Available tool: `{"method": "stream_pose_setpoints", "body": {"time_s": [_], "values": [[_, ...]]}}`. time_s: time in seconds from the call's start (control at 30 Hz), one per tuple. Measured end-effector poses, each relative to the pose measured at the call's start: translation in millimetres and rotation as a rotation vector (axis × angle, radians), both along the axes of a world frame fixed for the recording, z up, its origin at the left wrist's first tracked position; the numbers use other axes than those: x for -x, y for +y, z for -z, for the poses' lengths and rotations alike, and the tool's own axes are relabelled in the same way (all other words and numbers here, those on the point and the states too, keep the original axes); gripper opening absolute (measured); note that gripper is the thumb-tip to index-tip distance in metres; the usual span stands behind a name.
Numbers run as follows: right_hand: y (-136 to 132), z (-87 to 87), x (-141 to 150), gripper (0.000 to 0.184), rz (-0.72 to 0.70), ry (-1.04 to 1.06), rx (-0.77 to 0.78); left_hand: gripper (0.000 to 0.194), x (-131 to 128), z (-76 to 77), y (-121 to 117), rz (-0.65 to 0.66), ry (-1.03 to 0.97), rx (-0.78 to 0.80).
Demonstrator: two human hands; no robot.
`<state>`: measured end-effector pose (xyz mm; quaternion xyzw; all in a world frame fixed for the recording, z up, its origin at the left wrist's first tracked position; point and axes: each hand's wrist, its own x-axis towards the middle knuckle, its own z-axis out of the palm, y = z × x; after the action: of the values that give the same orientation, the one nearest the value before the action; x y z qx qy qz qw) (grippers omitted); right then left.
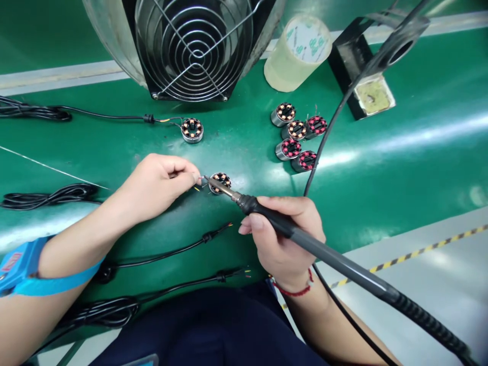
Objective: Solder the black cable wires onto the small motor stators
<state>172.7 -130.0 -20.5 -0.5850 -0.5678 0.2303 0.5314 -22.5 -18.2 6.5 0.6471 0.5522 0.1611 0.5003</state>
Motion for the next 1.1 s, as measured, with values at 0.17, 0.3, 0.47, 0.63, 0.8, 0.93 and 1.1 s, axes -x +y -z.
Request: {"method": "stream_pose_setpoints", "body": {"time_s": [0.17, 0.3, 0.47, 0.63, 0.8, 0.93, 1.1], "values": [[0.6, -1.0, 0.9, 0.018, -0.015, 0.009, 0.018, 0.021, 0.2, 0.7, 0.2, 0.004, 0.014, 0.02], [-0.2, -0.5, 1.3, 0.017, -0.034, 0.046, 0.025, 0.022, 0.1, 0.8, 0.6, -0.007, 0.042, 0.031], [1.2, 1.9, -0.6, 0.023, -0.018, 0.054, -0.024, 0.022, -1.4, -1.0, 1.3, -0.014, 0.042, 0.026], [14.4, -7.7, -2.0, 0.029, -0.136, -0.007, -0.024, 0.021, -1.6, -0.6, 1.7, -0.013, 0.046, 0.016], [39.0, -25.1, -1.0, 0.032, -0.316, -0.105, 0.056, 0.022, -0.7, -0.1, 1.4, -0.003, 0.028, 0.012], [59.1, -20.2, 2.6, 0.042, -0.434, -0.215, 0.121, 0.022, 0.0, 1.2, 1.5, 0.005, 0.023, -0.005], [72.3, 3.2, 10.2, 0.045, -0.484, -0.204, 0.119, 0.023, 1.7, 2.3, 0.8, 0.026, 0.0, -0.019]]}}
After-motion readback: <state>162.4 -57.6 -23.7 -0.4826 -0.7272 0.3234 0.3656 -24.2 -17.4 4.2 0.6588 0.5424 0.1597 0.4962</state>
